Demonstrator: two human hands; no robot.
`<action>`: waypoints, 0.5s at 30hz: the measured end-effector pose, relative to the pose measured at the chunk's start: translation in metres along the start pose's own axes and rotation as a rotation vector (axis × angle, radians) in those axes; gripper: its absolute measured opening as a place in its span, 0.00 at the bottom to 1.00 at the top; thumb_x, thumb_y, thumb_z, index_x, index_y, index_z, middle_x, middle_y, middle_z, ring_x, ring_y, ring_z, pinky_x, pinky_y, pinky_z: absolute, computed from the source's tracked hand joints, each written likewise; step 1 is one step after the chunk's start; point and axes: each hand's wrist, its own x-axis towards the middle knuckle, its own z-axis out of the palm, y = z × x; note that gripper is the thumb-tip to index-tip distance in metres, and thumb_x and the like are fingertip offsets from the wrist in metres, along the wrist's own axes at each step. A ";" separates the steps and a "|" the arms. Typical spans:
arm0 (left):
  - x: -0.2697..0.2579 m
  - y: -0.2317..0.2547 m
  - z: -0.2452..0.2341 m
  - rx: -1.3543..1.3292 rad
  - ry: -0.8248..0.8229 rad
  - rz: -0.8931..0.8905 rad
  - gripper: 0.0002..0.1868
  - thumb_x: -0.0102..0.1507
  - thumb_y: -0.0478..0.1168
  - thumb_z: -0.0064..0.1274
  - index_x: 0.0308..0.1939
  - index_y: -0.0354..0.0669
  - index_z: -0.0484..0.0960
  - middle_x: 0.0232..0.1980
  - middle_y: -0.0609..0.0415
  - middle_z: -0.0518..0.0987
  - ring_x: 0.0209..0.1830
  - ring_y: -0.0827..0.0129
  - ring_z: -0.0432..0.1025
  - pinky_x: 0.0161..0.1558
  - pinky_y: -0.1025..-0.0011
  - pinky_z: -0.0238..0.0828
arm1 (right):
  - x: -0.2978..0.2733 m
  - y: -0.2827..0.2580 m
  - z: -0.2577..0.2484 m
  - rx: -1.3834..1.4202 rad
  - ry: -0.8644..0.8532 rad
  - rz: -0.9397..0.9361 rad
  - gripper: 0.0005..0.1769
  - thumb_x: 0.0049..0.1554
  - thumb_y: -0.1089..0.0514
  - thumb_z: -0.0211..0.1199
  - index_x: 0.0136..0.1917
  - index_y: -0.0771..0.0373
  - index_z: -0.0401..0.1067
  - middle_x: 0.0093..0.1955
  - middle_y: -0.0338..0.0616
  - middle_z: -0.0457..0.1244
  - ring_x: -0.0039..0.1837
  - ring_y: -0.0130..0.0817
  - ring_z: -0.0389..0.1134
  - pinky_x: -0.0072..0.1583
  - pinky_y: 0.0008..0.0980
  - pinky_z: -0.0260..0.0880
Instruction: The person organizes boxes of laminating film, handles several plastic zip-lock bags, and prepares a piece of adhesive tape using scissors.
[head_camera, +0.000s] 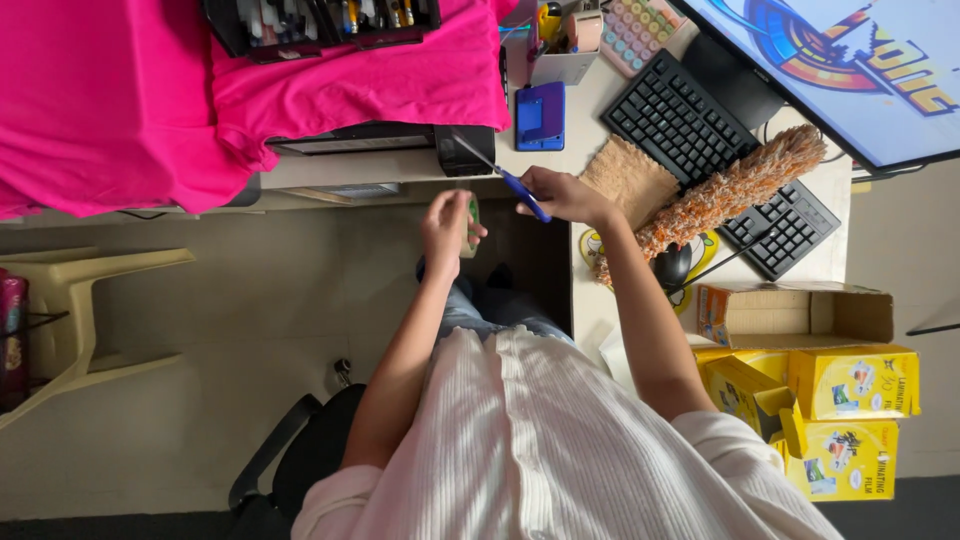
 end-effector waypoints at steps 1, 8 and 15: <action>0.006 0.000 0.003 -0.001 0.002 0.001 0.13 0.70 0.45 0.52 0.48 0.37 0.81 0.30 0.56 0.76 0.20 0.70 0.76 0.18 0.76 0.65 | 0.002 0.000 0.004 -0.001 -0.002 -0.001 0.22 0.56 0.45 0.72 0.52 0.61 0.69 0.36 0.34 0.60 0.41 0.23 0.59 0.43 0.30 0.63; 0.040 0.005 0.013 -0.017 0.085 -0.024 0.12 0.69 0.44 0.55 0.46 0.36 0.82 0.28 0.56 0.76 0.19 0.67 0.77 0.17 0.75 0.63 | 0.013 -0.001 0.020 0.226 0.203 -0.067 0.19 0.57 0.52 0.73 0.54 0.63 0.70 0.38 0.31 0.61 0.41 0.18 0.59 0.44 0.24 0.64; 0.044 0.010 0.010 0.018 0.099 -0.079 0.13 0.67 0.44 0.56 0.47 0.36 0.83 0.29 0.54 0.78 0.20 0.66 0.78 0.16 0.75 0.63 | 0.021 -0.012 0.024 0.120 0.341 -0.083 0.20 0.56 0.54 0.76 0.55 0.65 0.71 0.39 0.36 0.64 0.42 0.21 0.61 0.45 0.26 0.65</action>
